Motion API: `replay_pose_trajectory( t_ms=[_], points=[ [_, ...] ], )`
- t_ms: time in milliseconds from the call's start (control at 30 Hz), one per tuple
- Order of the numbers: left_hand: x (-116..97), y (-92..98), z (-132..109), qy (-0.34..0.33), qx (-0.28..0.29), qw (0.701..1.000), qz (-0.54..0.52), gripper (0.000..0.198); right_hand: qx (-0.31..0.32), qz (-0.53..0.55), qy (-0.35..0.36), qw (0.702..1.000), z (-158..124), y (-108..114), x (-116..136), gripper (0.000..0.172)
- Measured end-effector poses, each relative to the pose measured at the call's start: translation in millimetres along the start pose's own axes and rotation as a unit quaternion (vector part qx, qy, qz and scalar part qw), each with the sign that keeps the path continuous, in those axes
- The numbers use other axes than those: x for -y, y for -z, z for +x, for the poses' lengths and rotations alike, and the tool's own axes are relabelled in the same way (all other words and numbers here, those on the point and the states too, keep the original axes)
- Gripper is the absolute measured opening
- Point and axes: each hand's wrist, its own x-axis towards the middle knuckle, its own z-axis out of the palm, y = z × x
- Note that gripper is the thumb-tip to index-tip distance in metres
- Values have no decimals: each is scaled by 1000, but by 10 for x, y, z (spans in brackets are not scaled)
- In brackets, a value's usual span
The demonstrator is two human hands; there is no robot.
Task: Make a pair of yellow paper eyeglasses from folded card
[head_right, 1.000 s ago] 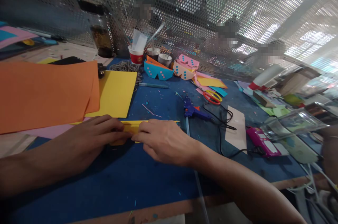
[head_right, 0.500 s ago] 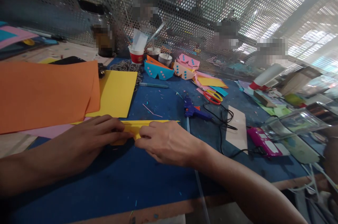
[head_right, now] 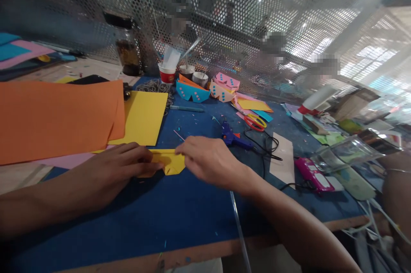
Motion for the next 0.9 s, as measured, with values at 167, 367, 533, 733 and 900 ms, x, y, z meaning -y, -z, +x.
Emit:
replay_pose_trajectory(
  t_ms=[167,367,533,733,900],
  points=[
    [41,-21,-11,-12,-14,1000,21,56,31,-102,-90,990,56,-83,-91,14],
    [56,-31,-51,-4,-47,999,13,54,24,-3,-160,987,110,-80,-78,9],
    [-29,69,-20,13,-149,989,-8,41,-18,200,-230,952,108,96,-87,8],
    [-102,150,-13,69,-182,979,-64,26,-136,276,-219,926,119,272,-111,18],
    [-76,78,-3,171,-161,957,-169,15,-173,264,-163,935,122,248,-76,32]
  ],
)
